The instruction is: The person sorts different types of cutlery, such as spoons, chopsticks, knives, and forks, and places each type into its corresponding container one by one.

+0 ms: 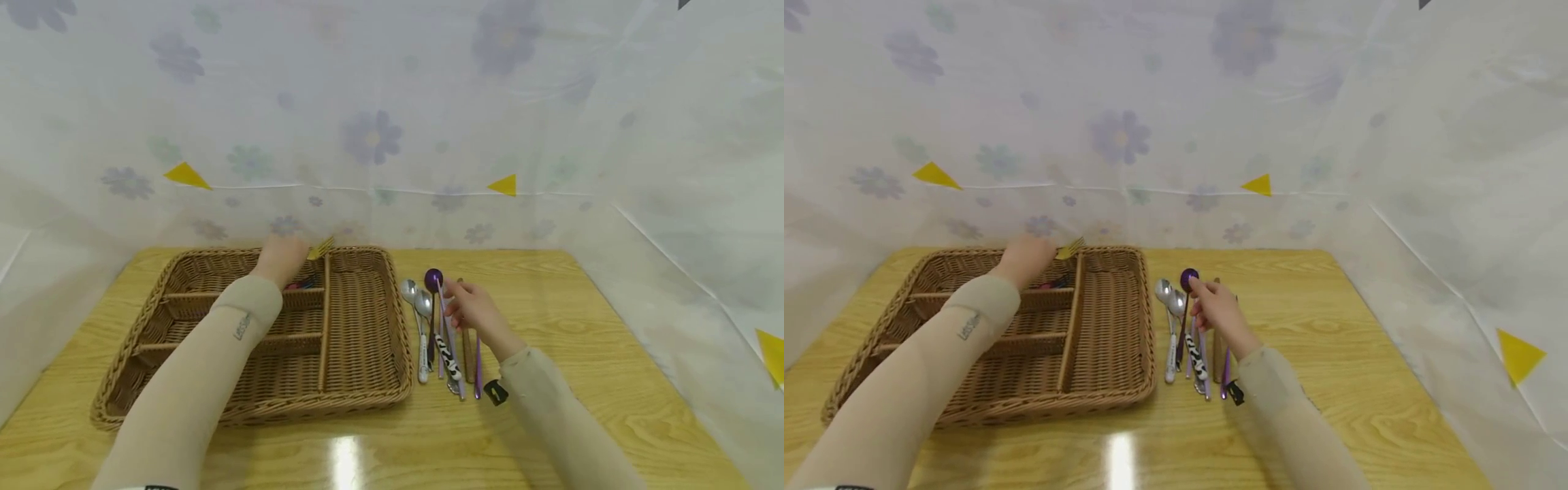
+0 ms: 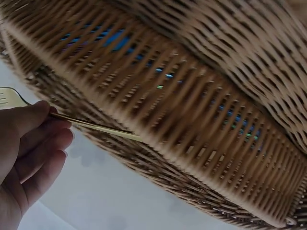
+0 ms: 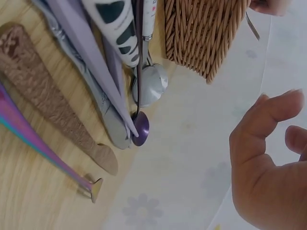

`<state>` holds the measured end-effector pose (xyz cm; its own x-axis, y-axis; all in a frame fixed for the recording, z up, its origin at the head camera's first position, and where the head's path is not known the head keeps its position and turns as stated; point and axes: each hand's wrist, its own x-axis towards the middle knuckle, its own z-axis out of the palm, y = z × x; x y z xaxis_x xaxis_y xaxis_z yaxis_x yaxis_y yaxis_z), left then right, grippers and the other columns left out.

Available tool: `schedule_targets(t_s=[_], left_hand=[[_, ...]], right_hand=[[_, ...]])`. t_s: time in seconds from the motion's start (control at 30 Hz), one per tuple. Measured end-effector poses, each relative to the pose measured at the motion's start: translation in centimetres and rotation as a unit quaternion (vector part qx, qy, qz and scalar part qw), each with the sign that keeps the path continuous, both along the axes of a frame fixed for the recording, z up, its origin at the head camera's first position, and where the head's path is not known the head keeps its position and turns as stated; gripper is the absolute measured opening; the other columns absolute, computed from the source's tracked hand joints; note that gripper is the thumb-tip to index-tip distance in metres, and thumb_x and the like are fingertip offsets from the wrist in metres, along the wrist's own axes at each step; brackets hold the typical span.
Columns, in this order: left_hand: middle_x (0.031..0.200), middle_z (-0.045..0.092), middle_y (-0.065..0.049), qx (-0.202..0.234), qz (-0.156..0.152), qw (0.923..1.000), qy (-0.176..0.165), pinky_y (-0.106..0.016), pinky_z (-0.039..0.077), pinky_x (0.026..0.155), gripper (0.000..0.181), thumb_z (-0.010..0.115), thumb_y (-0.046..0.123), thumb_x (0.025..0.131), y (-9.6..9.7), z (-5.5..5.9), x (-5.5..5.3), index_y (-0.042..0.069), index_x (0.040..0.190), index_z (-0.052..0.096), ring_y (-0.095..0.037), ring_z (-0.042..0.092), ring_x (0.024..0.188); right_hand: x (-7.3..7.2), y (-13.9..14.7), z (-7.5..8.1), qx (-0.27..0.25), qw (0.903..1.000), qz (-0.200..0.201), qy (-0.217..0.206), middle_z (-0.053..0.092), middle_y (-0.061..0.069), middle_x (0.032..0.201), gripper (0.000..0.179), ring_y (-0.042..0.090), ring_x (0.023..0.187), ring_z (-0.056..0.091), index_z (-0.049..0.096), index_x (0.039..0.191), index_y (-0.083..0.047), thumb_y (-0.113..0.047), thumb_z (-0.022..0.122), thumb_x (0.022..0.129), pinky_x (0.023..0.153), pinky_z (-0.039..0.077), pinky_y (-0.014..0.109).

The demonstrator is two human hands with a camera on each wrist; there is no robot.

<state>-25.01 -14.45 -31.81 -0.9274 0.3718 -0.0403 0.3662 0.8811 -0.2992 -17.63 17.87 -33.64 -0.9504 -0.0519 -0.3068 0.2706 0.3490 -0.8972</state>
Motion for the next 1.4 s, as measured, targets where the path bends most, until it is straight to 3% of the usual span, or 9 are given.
schedule_targets(t_s=[0.2, 0.4, 0.53, 0.67, 0.9, 1.17, 1.3, 1.4], left_hand=[[0.079, 0.068, -0.008, -0.049, -0.025, 0.998, -0.032, -0.032, 0.056, 0.065, 0.004, 0.068, 0.002, 0.083, -1.0, -1.3, 0.1, 0.005, 0.082, 0.07, -0.018, 0.064, 0.07], [0.077, 0.068, -0.006, -0.079, -0.036, 0.9958, -0.029, -0.034, 0.055, 0.067, 0.007, 0.071, 0.008, 0.081, -1.7, -2.0, 0.1, 0.008, 0.075, 0.069, -0.016, 0.063, 0.066], [0.076, 0.069, -0.005, -0.119, -0.023, 0.9922, -0.029, -0.032, 0.055, 0.066, 0.002, 0.071, 0.01, 0.082, -1.7, -2.0, 0.1, 0.009, 0.082, 0.071, -0.015, 0.063, 0.063], [0.076, 0.069, -0.005, -0.146, -0.009, 0.9879, -0.051, -0.029, 0.054, 0.061, 0.014, 0.069, 0.021, 0.085, -1.8, -2.2, 0.4, 0.008, 0.091, 0.071, -0.014, 0.062, 0.059], [0.07, 0.066, -0.005, -0.122, -0.011, 0.9909, -0.055, -0.028, 0.054, 0.058, 0.007, 0.07, 0.013, 0.083, -2.0, -2.4, 0.9, 0.007, 0.081, 0.07, -0.012, 0.059, 0.055], [0.065, 0.064, -0.005, -0.133, -0.013, 0.9902, -0.04, -0.024, 0.05, 0.053, 0.009, 0.065, 0.005, 0.086, -2.2, -2.5, 0.9, 0.006, 0.079, 0.071, -0.009, 0.056, 0.051], [0.064, 0.064, -0.005, -0.099, -0.005, 0.9941, -0.043, -0.027, 0.052, 0.055, 0.016, 0.067, 0.01, 0.086, -2.0, -2.2, 0.8, 0.007, 0.07, 0.067, -0.012, 0.058, 0.054], [0.069, 0.065, -0.005, -0.064, 0.002, 0.9972, -0.04, -0.03, 0.053, 0.058, 0.012, 0.07, 0.012, 0.084, -1.5, -1.8, 0.7, 0.008, 0.073, 0.066, -0.015, 0.06, 0.06]], right_hand=[[0.1, 0.0, 0.0, -0.002, 1.0, 0.005, -0.003, 0.052, -0.001, 0.065, 0.05, 0.007, 0.046, 0.044, 0.048, 0.114, 0.007, -0.04, 0.038, 0.1, 0.046, 0.042, 0.022], [0.3, 0.0, -0.1, 0.006, 1.0, 0.008, 0.002, 0.052, -0.001, 0.066, 0.05, 0.006, 0.047, 0.044, 0.049, 0.112, 0.008, -0.039, 0.037, 0.101, 0.047, 0.043, 0.021], [0.3, 0.2, -0.3, 0.005, 1.0, 0.0, 0.005, 0.052, -0.001, 0.064, 0.048, 0.006, 0.047, 0.044, 0.05, 0.109, 0.007, -0.039, 0.038, 0.1, 0.046, 0.043, 0.021], [0.2, 0.5, -0.2, 0.006, 1.0, -0.002, 0.007, 0.052, -0.001, 0.064, 0.049, 0.007, 0.046, 0.045, 0.052, 0.11, 0.006, -0.039, 0.038, 0.1, 0.047, 0.044, 0.022], [0.2, 1.0, -0.1, 0.01, 0.9999, -0.005, 0.006, 0.052, -0.001, 0.065, 0.05, 0.008, 0.048, 0.045, 0.051, 0.112, 0.005, -0.041, 0.037, 0.1, 0.048, 0.045, 0.025], [-0.1, 1.8, -0.7, 0.02, 0.9996, -0.017, 0.01, 0.053, 0.0, 0.064, 0.047, 0.008, 0.047, 0.046, 0.052, 0.107, 0.004, -0.041, 0.04, 0.099, 0.049, 0.045, 0.027], [-0.6, 3.8, -1.4, 0.086, 0.9958, -0.02, 0.024, 0.055, 0.003, 0.068, 0.039, 0.01, 0.051, 0.05, 0.055, 0.107, 0.006, -0.032, 0.047, 0.097, 0.053, 0.047, 0.028], [-0.8, 5.5, -2.0, 0.171, 0.9849, 0.002, 0.027, 0.057, 0.007, 0.069, 0.027, 0.011, 0.052, 0.05, 0.058, 0.099, 0.007, -0.019, 0.051, 0.095, 0.055, 0.048, 0.029]])
